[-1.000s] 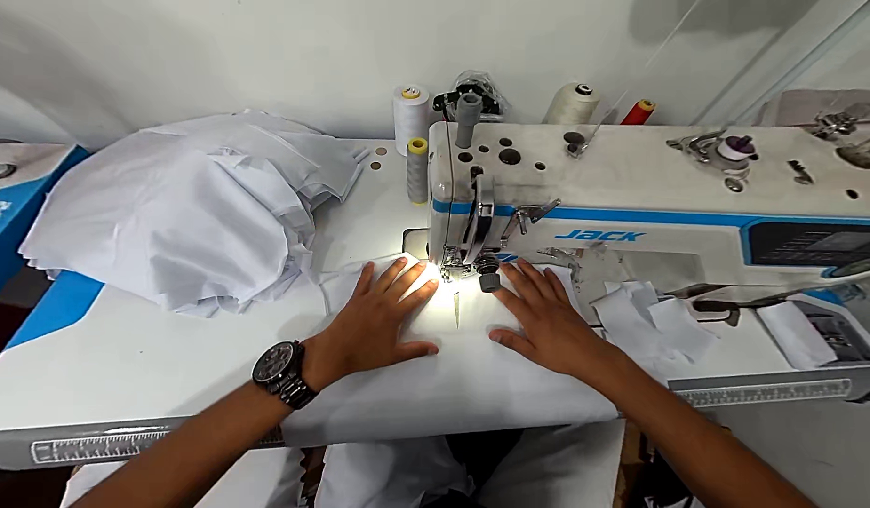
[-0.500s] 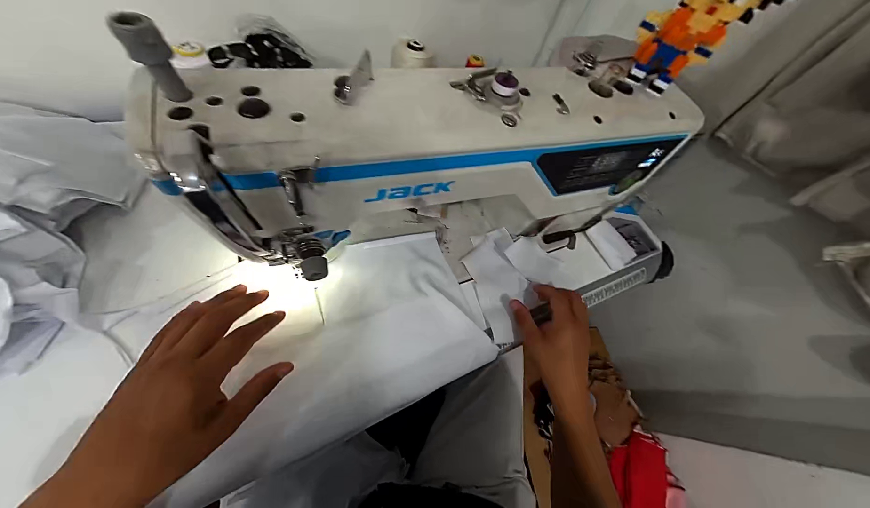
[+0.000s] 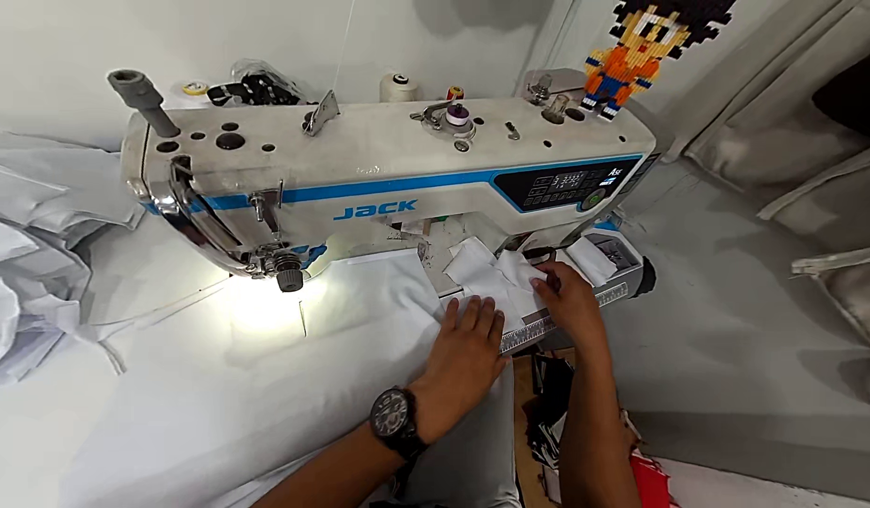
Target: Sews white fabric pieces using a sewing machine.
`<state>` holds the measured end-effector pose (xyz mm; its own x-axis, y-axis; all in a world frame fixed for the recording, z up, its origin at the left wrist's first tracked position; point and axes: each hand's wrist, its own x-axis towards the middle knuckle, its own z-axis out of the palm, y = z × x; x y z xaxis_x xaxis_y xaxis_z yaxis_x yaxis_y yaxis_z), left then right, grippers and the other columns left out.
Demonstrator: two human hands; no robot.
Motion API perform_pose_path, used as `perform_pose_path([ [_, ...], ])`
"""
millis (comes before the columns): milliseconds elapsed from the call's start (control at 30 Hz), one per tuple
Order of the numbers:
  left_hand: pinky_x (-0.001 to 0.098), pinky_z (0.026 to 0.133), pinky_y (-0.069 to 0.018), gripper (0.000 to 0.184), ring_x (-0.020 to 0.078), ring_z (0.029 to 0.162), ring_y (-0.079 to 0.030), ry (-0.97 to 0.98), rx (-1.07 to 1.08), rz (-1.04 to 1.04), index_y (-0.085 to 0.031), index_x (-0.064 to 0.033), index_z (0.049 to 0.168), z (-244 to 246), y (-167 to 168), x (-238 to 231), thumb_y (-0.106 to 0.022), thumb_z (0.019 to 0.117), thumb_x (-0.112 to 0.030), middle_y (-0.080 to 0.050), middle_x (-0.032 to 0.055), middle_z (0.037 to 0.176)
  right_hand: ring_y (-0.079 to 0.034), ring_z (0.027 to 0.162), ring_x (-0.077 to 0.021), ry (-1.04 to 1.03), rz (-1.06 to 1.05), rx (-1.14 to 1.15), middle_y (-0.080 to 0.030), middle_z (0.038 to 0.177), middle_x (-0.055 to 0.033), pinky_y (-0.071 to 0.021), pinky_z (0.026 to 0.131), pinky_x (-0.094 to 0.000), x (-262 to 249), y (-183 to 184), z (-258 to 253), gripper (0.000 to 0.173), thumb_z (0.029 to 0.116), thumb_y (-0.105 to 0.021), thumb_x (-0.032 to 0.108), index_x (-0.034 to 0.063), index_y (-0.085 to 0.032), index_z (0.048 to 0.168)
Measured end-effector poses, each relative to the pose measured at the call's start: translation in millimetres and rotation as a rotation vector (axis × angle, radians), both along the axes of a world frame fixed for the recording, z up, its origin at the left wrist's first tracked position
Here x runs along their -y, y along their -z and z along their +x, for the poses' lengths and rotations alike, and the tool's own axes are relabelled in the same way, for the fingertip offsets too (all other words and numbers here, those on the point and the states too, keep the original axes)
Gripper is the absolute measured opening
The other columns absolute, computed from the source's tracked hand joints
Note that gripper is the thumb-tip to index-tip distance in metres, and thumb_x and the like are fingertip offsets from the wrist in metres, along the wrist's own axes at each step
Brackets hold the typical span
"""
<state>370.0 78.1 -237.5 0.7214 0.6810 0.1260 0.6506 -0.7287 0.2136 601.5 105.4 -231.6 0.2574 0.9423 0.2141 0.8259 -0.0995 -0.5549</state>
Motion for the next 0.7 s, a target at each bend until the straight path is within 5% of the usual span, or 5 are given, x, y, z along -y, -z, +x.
perform_pose_path([
  [233, 0.0537, 0.11, -0.0449, 0.053, 0.0328, 0.133, -0.055, -0.127, 0.503, -0.12, -0.057, -0.0023, 0.142, -18.9, -33.9, -13.1, -0.057, 0.1025, -0.037, -0.058, 0.0171, 0.143, -0.064, 0.088, -0.004, -0.189, 0.398, -0.33, -0.066, 0.103, -0.0028, -0.0558, 0.079, -0.0225, 30.2, -20.5, -12.7, 0.016, 0.0989, -0.054, 0.005, 0.0019, -0.063, 0.111],
  [367, 0.0407, 0.11, -0.0473, 0.082, 0.0172, 0.134, -0.053, 0.012, 0.794, -0.417, -0.045, -0.0078, 0.152, -88.8, -60.7, -18.7, -0.079, 0.0863, -0.043, -0.055, 0.0076, 0.146, -0.064, 0.097, -0.0075, -0.673, 0.331, -0.226, -0.067, 0.108, -0.0011, -0.0581, 0.083, -0.0259, 49.5, -61.8, -84.0, 0.021, 0.1005, -0.059, 0.013, 0.009, -0.072, 0.116],
  [433, 0.0257, 0.088, -0.0592, 0.046, 0.0043, 0.102, -0.068, 0.01, 0.84, -0.574, -0.067, -0.0109, 0.126, -115.1, -62.4, -9.5, -0.082, 0.0858, -0.028, -0.073, -0.0031, 0.112, -0.066, 0.082, -0.0051, -0.789, 0.305, -0.377, -0.069, 0.103, -0.0005, -0.0596, 0.07, -0.0219, 47.1, -65.0, -126.4, 0.027, 0.0997, -0.066, 0.015, 0.0076, -0.067, 0.125],
  [500, 0.0238, 0.066, -0.0599, 0.014, 0.0093, 0.074, -0.071, -0.119, 1.013, -0.883, -0.069, -0.0047, 0.106, -137.3, -62.5, 6.3, -0.072, 0.0937, -0.009, -0.074, 0.0047, 0.086, -0.063, 0.073, -0.0048, -0.761, 0.347, -0.544, -0.068, 0.097, -0.0003, -0.056, 0.061, -0.0191, 44.0, -55.3, -159.3, 0.028, 0.1037, -0.06, 0.016, 0.0084, -0.062, 0.131],
  [700, 0.0309, 0.074, -0.0624, 0.016, 0.0154, 0.081, -0.073, -0.47, 1.41, -1.194, -0.065, -0.0053, 0.11, -201.1, -49.7, 34.0, -0.066, 0.0946, -0.001, -0.073, 0.0113, 0.094, -0.065, 0.1, -0.0153, -0.868, 0.612, -0.279, -0.064, 0.122, -0.0061, -0.0584, 0.08, -0.028, 51.0, 15.5, -220.0, 0.023, 0.0964, -0.07, 0.016, 0.0218, -0.067, 0.119],
])
